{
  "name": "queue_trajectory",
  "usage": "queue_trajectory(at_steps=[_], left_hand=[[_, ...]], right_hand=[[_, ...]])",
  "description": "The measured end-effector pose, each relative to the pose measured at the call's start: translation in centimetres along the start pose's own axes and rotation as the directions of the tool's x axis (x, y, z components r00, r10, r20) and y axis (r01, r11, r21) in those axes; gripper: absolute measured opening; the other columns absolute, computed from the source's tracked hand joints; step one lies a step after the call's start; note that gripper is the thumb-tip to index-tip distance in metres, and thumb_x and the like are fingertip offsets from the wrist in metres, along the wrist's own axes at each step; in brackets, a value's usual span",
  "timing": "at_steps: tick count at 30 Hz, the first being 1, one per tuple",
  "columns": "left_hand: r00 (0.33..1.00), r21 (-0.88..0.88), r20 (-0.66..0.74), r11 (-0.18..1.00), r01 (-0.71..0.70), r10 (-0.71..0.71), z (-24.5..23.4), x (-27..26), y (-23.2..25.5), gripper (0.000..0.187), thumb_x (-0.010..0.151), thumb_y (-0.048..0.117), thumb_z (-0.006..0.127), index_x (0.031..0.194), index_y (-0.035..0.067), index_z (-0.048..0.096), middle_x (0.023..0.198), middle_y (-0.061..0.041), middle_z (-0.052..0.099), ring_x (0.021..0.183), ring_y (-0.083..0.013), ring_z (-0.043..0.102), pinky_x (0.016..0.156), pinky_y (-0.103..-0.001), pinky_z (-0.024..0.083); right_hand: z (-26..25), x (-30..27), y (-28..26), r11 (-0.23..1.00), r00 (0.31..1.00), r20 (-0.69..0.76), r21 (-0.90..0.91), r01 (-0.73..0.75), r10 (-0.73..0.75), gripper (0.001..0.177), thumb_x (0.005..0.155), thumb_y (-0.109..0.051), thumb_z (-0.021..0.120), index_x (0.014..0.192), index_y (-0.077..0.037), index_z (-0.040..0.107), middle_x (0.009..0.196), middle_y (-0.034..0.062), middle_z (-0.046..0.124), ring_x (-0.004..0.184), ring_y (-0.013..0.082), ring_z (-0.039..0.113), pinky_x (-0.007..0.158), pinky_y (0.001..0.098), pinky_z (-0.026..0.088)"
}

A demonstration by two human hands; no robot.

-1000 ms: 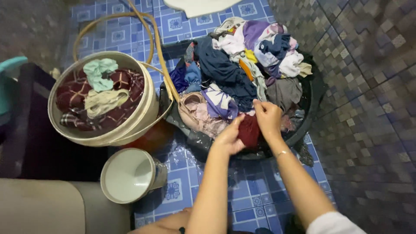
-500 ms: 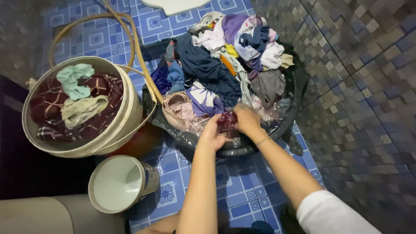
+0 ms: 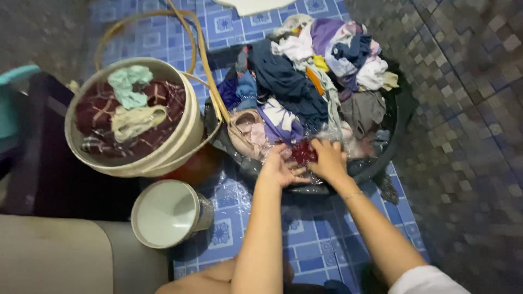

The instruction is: Washing various items of clothing by hand in a basin on a tiled bathroom floor.

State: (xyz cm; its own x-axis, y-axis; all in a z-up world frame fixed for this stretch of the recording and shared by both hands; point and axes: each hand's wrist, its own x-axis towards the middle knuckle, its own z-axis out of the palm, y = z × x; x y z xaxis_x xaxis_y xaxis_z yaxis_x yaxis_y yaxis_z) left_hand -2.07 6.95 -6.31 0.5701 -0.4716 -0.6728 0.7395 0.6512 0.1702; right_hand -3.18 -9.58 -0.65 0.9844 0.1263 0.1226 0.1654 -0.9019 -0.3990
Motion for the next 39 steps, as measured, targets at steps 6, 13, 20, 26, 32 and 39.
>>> queue_trajectory(at_steps=[6, 13, 20, 26, 32, 39], left_hand=[[0.996, 0.014, 0.034, 0.996, 0.087, -0.088, 2.5, -2.1, -0.1, 0.069, 0.088, 0.061, 0.049, 0.139, 0.016, 0.054, 0.151, -0.020, 0.045, 0.136, -0.0556, 0.034, 0.102, -0.083, 0.019], [0.930, -0.115, 0.284, 0.971, -0.208, 0.233, -0.6, 4.8, 1.4, 0.032, 0.097, 0.038, 0.063, 0.111, 0.010, 0.070, 0.106, -0.009, 0.075, 0.094, -0.0266, 0.074, 0.090, -0.044, 0.060], [0.901, 0.217, 0.070, 0.875, -0.433, 0.429, 6.1, -4.6, 4.8, 0.039, 0.099, 0.043, 0.065, 0.108, 0.005, 0.071, 0.097, -0.009, 0.075, 0.085, -0.0258, 0.072, 0.081, -0.042, 0.059], [0.575, -0.279, -0.039, 0.544, -0.792, 0.817, 3.7, -9.7, 10.9, 0.029, 0.103, 0.037, 0.068, 0.116, 0.012, 0.061, 0.104, -0.009, 0.069, 0.096, -0.0302, 0.067, 0.093, -0.050, 0.053], [0.562, -0.593, -0.100, 0.404, -0.697, 0.821, 5.1, -27.9, 15.0, 0.078, 0.090, 0.066, 0.039, 0.157, 0.029, 0.023, 0.163, -0.015, 0.030, 0.144, -0.0399, 0.033, 0.116, -0.058, 0.022], [0.279, -0.476, -0.070, 0.214, -0.853, 0.958, -5.1, -21.8, 18.6, 0.085, 0.098, 0.070, 0.036, 0.165, 0.023, 0.015, 0.174, -0.008, 0.010, 0.158, -0.0297, 0.014, 0.123, -0.050, 0.014]], right_hand=[[-4.5, -1.6, -4.2, 0.890, 0.998, -0.063, 0.454, 0.053, -0.028, 0.028, 0.070, -0.007, 0.077, 0.093, -0.002, 0.061, 0.079, 0.0116, 0.064, 0.076, 0.0223, 0.062, 0.071, 0.0358, 0.051], [-6.3, -1.3, -9.8, 0.838, 0.939, -0.338, 0.491, 0.236, -0.066, 0.028, 0.080, -0.011, 0.081, 0.090, -0.002, 0.056, 0.088, 0.0140, 0.061, 0.085, 0.0222, 0.057, 0.078, 0.0371, 0.049], [5.1, 5.7, -4.3, -0.440, 0.881, 0.423, 0.847, -0.300, 0.213, 0.035, 0.101, -0.042, 0.050, 0.115, -0.014, 0.066, 0.115, 0.0054, 0.072, 0.106, 0.0247, 0.068, 0.095, 0.0417, 0.054], [10.9, 12.2, -12.3, -0.695, 0.928, 0.252, 0.615, -0.373, -0.274, 0.041, 0.113, -0.044, 0.039, 0.120, -0.012, 0.062, 0.124, 0.0112, 0.069, 0.116, 0.0314, 0.065, 0.109, 0.0467, 0.051], [2.4, 12.6, -30.9, -0.510, 0.834, 0.462, 0.661, -0.550, -0.302, 0.069, 0.099, -0.066, 0.032, 0.137, -0.013, 0.056, 0.134, 0.0067, 0.064, 0.122, 0.0267, 0.059, 0.112, 0.0435, 0.043], [6.3, 11.8, -34.6, -0.150, 0.756, 0.533, 0.771, -0.619, -0.380, 0.063, 0.098, -0.057, 0.045, 0.136, -0.008, 0.055, 0.134, 0.0137, 0.063, 0.123, 0.0282, 0.060, 0.108, 0.0434, 0.045]])
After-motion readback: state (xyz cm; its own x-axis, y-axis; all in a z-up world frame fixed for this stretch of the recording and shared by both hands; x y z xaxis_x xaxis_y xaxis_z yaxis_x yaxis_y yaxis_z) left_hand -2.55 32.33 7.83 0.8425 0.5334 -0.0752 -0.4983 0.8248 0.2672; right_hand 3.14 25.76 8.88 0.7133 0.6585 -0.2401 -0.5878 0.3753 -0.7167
